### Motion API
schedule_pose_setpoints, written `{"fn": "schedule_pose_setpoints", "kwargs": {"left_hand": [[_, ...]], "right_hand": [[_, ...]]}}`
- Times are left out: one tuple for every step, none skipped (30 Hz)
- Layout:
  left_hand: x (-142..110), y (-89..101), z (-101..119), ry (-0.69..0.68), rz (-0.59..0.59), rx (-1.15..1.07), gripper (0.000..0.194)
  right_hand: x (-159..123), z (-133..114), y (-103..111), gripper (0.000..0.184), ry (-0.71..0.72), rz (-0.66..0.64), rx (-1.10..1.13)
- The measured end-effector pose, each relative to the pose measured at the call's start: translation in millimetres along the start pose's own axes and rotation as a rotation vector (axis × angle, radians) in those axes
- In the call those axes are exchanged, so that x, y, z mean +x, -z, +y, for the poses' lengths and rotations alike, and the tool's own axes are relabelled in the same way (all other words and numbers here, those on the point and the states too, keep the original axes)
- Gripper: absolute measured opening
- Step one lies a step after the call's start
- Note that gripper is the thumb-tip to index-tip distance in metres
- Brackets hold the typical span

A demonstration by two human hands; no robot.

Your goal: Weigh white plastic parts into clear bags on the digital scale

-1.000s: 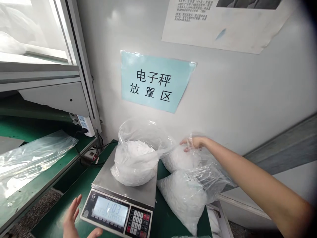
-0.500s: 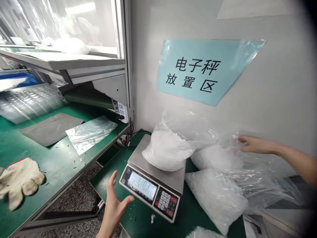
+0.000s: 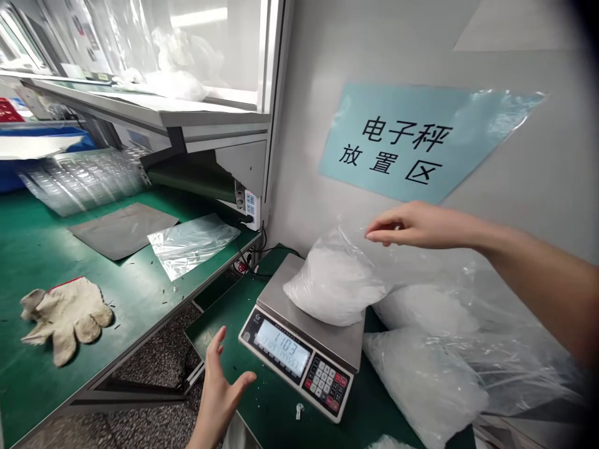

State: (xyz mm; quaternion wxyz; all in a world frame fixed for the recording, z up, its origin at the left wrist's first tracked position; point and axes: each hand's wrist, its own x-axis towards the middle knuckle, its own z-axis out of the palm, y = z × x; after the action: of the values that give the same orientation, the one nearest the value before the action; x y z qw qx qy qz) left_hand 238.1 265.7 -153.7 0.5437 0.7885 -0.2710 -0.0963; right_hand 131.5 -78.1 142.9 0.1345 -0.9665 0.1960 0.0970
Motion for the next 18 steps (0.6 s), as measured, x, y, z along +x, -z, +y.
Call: {"fn": "schedule_pose_setpoints", "kwargs": {"left_hand": [[-1,2.0,-1,0.009,0.002,-0.005,0.075],[-1,3.7,-3,0.018,0.003,-0.009,0.074],[-2,5.0,-5,0.024,0.004,-0.009,0.073],[-2,6.0,-8,0.027,0.006,-0.008,0.072],[-2,6.4,-10,0.029,0.005,-0.006,0.072],[-2,6.3,-12,0.028,0.004,-0.006,0.071],[-2,5.6,-13,0.024,0.003,-0.009,0.072],[-1,4.4,-14,0.024,-0.002,-0.014,0.072],[0,2.9,-14,0.030,-0.011,-0.020,0.072],[0,1.0,-13,0.037,-0.022,-0.025,0.071],[1,-1.0,-10,0.044,-0.035,-0.030,0.071],[2,-3.0,-7,0.055,-0.049,-0.033,0.071],[3,-5.0,-4,0.071,-0.062,-0.036,0.071],[3,-7.0,0,0.088,-0.075,-0.039,0.071],[3,-8.7,4,0.102,-0.086,-0.043,0.072],[3,-10.2,7,0.120,-0.095,-0.044,0.072],[3,-11.5,9,0.130,-0.099,-0.043,0.072],[3,-12.5,10,0.122,-0.100,-0.041,0.072]], "right_hand": [[9,-5,-4,0.033,0.006,-0.024,0.000],[17,-5,-7,0.032,0.006,-0.031,0.012],[23,-3,-11,0.032,0.010,-0.052,0.037],[27,1,-14,0.031,0.014,-0.086,0.061],[30,5,-17,0.030,0.019,-0.125,0.072],[31,8,-19,0.029,0.022,-0.163,0.071],[31,10,-21,0.028,0.023,-0.193,0.058],[31,12,-23,0.028,0.020,-0.209,0.044],[30,13,-25,0.028,0.018,-0.210,0.036],[30,13,-26,0.027,0.017,-0.208,0.034],[30,14,-27,0.027,0.016,-0.210,0.031],[30,15,-28,0.026,0.018,-0.212,0.026],[31,16,-30,0.024,0.021,-0.216,0.019],[33,17,-33,0.023,0.026,-0.221,0.010],[36,19,-37,0.021,0.031,-0.223,0.003],[40,20,-42,0.021,0.038,-0.223,-0.002],[45,21,-49,0.024,0.050,-0.222,-0.001],[51,22,-58,0.029,0.065,-0.218,0.007]]}}
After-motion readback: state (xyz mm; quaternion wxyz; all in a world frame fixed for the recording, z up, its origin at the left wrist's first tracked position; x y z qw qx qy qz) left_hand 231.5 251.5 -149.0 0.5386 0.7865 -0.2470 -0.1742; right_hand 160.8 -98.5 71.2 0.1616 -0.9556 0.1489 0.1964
